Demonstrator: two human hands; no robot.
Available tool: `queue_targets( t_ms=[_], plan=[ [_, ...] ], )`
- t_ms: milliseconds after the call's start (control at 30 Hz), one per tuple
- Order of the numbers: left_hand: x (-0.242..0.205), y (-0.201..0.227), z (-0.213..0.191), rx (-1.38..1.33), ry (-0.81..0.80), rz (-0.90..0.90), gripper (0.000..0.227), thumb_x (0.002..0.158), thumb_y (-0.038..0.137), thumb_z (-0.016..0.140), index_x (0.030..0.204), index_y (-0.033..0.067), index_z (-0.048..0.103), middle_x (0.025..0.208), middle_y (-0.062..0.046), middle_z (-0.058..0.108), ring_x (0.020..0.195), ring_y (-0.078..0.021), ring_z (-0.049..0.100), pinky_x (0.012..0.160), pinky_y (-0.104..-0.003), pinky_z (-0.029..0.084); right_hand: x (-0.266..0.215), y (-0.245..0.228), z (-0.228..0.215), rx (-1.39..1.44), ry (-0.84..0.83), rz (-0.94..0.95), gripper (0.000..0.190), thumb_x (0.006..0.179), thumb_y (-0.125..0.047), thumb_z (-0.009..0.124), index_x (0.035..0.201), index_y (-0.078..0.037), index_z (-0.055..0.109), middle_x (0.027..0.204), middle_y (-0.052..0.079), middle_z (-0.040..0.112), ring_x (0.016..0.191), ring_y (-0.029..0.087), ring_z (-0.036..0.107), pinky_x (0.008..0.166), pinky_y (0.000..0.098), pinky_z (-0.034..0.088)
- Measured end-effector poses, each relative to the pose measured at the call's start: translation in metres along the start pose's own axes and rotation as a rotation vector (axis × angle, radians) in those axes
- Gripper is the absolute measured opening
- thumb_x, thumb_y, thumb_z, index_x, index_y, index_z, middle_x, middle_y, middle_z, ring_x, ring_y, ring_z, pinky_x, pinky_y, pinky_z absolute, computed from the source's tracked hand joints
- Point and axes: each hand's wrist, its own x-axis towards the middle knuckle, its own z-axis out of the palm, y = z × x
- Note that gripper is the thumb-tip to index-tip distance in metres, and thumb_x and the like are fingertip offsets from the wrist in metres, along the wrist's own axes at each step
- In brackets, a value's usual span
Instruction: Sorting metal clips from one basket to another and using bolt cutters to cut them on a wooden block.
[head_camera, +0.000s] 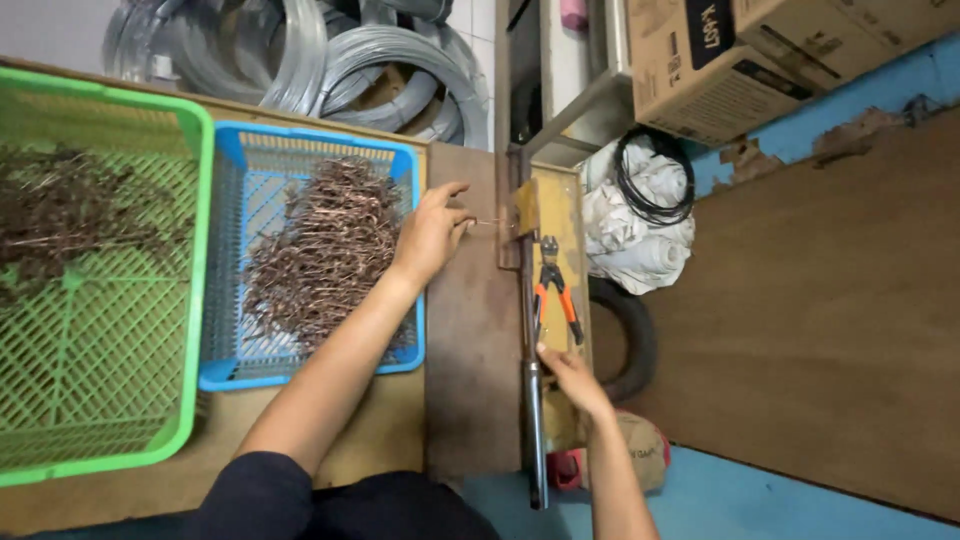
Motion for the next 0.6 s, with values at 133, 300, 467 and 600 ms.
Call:
queue_targets(
  t_ms=[133, 300, 467, 600],
  plan=[
    [0.003, -0.008, 0.035, 0.016, 0.000, -0.040, 0.006, 0.087, 0.012, 0.077, 0.090, 0.0142, 0.082, 0.131, -0.013, 0.065, 0.119, -0.0366, 0.063, 0.098, -0.045, 0.054, -0.014, -0.018, 0.014, 0.085, 0.059, -0.016, 0.054, 0.095, -0.045, 0.075, 0.121, 0.003, 0.074, 0.120, 0.027, 0.072, 0.116, 0.037, 0.066, 0.096, 0.0512, 0.053],
    [0.005, -0.021, 0.059, 0.058, -0.041, -0.234, 0.006, 0.084, 0.016, 0.082, 0.090, 0.0184, 0.083, 0.135, -0.010, 0.065, 0.125, -0.0354, 0.061, 0.101, -0.043, 0.054, -0.040, -0.068, 0.017, 0.182, 0.126, -0.002, 0.059, 0.094, -0.050, 0.072, 0.109, 0.007, 0.076, 0.111, 0.026, 0.072, 0.110, 0.037, 0.065, 0.095, 0.0522, 0.051],
    [0.009, -0.026, 0.071, 0.057, -0.029, -0.313, 0.009, 0.080, 0.016, 0.085, 0.088, 0.0183, 0.084, 0.134, -0.012, 0.065, 0.126, -0.0377, 0.060, 0.103, -0.045, 0.053, -0.036, -0.073, 0.000, 0.215, 0.197, -0.019, 0.050, 0.093, -0.047, 0.074, 0.090, 0.002, 0.079, 0.091, 0.019, 0.073, 0.089, 0.029, 0.069, 0.077, 0.0431, 0.056],
    [0.005, -0.064, 0.110, 0.030, -0.011, -0.422, 0.014, 0.079, 0.020, 0.087, 0.093, 0.0185, 0.083, 0.127, -0.011, 0.067, 0.123, -0.0343, 0.062, 0.103, -0.043, 0.054, -0.049, -0.090, -0.008, 0.357, 0.143, 0.019, 0.048, 0.090, -0.046, 0.078, 0.083, 0.001, 0.073, 0.076, 0.014, 0.067, 0.068, 0.029, 0.070, 0.053, 0.0378, 0.057]
  ],
)
